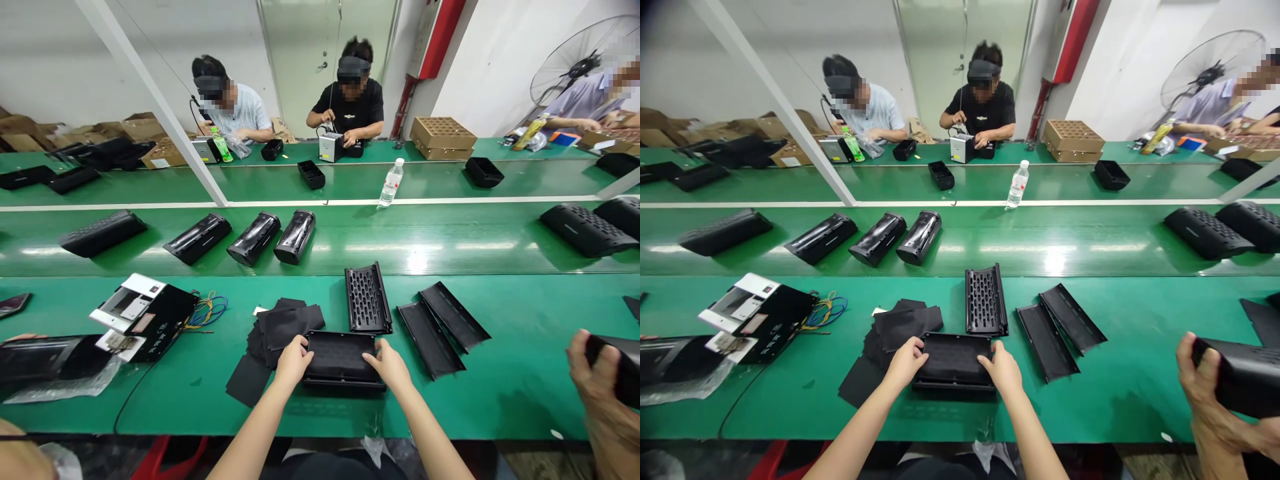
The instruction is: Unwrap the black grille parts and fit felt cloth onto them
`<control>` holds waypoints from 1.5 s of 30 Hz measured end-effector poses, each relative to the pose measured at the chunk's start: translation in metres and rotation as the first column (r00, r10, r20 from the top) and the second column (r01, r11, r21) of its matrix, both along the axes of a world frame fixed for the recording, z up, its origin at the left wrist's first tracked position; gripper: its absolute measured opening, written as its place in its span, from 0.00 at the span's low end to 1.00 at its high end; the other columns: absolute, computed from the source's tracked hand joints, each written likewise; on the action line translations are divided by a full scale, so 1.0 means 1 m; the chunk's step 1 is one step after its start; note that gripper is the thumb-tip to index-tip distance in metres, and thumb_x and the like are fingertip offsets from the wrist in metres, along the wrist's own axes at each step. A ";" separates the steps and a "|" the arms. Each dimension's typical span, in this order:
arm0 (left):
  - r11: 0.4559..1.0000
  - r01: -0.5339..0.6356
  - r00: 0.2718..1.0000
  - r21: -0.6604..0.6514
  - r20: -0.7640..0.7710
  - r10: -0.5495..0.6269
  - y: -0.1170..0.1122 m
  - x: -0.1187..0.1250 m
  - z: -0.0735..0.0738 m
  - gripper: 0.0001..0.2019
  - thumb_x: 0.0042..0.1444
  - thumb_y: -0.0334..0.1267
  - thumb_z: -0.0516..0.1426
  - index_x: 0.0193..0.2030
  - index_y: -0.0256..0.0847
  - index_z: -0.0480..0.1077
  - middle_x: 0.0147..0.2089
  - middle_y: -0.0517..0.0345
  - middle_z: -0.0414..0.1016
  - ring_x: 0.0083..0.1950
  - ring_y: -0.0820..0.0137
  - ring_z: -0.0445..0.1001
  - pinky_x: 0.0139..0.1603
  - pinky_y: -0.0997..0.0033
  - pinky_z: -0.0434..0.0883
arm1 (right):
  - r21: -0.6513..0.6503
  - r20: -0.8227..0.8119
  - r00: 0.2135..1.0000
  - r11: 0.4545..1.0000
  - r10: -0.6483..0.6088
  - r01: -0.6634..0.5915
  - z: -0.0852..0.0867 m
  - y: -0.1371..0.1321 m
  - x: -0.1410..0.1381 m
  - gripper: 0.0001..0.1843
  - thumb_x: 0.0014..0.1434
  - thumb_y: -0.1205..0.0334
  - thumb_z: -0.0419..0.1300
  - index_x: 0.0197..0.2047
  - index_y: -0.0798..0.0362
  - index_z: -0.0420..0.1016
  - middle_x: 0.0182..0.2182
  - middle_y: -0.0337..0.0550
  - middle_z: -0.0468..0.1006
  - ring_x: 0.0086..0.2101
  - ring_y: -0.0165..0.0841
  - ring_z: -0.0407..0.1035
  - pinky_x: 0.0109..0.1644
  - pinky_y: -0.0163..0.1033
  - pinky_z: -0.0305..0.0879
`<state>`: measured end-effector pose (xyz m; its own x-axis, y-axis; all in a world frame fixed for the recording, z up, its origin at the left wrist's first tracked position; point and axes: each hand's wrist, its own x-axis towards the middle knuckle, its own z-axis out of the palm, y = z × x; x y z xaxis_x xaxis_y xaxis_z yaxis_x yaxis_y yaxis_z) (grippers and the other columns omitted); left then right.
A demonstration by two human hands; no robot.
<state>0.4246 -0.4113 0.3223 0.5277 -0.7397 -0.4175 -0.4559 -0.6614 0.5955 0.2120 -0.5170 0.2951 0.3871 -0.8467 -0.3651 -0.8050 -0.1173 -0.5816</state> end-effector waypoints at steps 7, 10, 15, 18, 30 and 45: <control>0.979 -0.080 0.985 -0.187 -0.167 0.048 0.004 0.003 0.018 0.07 0.43 0.37 0.54 0.31 0.40 0.65 0.21 0.67 0.62 0.20 0.76 0.62 0.25 0.76 0.60 | -0.030 0.226 0.972 0.997 -0.066 0.074 0.005 0.002 -0.006 0.14 0.46 0.52 0.56 0.24 0.48 0.53 0.16 0.34 0.63 0.19 0.32 0.60 0.24 0.36 0.53; 0.914 -0.253 0.932 -0.318 -0.333 0.142 0.002 0.004 0.038 0.12 0.39 0.40 0.57 0.32 0.37 0.67 0.21 0.66 0.63 0.21 0.76 0.62 0.26 0.75 0.61 | 0.064 0.397 0.911 0.993 -0.113 0.096 0.023 0.000 -0.005 0.15 0.46 0.51 0.56 0.24 0.48 0.53 0.13 0.29 0.56 0.16 0.29 0.55 0.22 0.34 0.51; 0.835 -0.414 0.831 -0.362 -0.525 0.184 -0.001 0.006 0.082 0.19 0.35 0.39 0.61 0.38 0.36 0.69 0.26 0.62 0.69 0.29 0.75 0.67 0.34 0.74 0.65 | 0.194 0.544 0.816 0.975 -0.198 0.107 0.068 -0.005 -0.003 0.18 0.45 0.47 0.57 0.24 0.49 0.53 0.11 0.27 0.56 0.15 0.27 0.53 0.19 0.33 0.50; 0.831 -0.427 0.791 -0.357 -0.592 0.153 0.001 0.006 0.108 0.22 0.34 0.38 0.63 0.41 0.36 0.69 0.32 0.58 0.72 0.34 0.72 0.69 0.39 0.71 0.66 | 0.180 0.582 0.786 0.976 -0.208 0.125 0.096 -0.005 -0.004 0.18 0.47 0.47 0.56 0.23 0.49 0.53 0.09 0.27 0.55 0.14 0.26 0.53 0.19 0.33 0.52; 0.856 -0.396 0.785 -0.332 -0.607 0.127 0.007 -0.006 0.144 0.24 0.37 0.38 0.62 0.44 0.35 0.69 0.35 0.54 0.74 0.37 0.70 0.70 0.44 0.66 0.67 | 0.257 0.634 0.735 0.962 -0.240 0.093 0.130 -0.004 -0.022 0.19 0.48 0.49 0.57 0.35 0.56 0.65 0.14 0.32 0.61 0.17 0.27 0.58 0.20 0.33 0.60; 0.842 -0.456 0.770 -0.287 -0.602 0.212 0.007 -0.006 0.138 0.24 0.34 0.42 0.63 0.41 0.34 0.70 0.36 0.53 0.76 0.39 0.67 0.72 0.43 0.68 0.68 | 0.431 0.698 0.622 0.902 -0.355 0.031 0.128 0.004 -0.025 0.21 0.47 0.50 0.59 0.39 0.57 0.68 0.16 0.34 0.65 0.16 0.26 0.59 0.19 0.32 0.58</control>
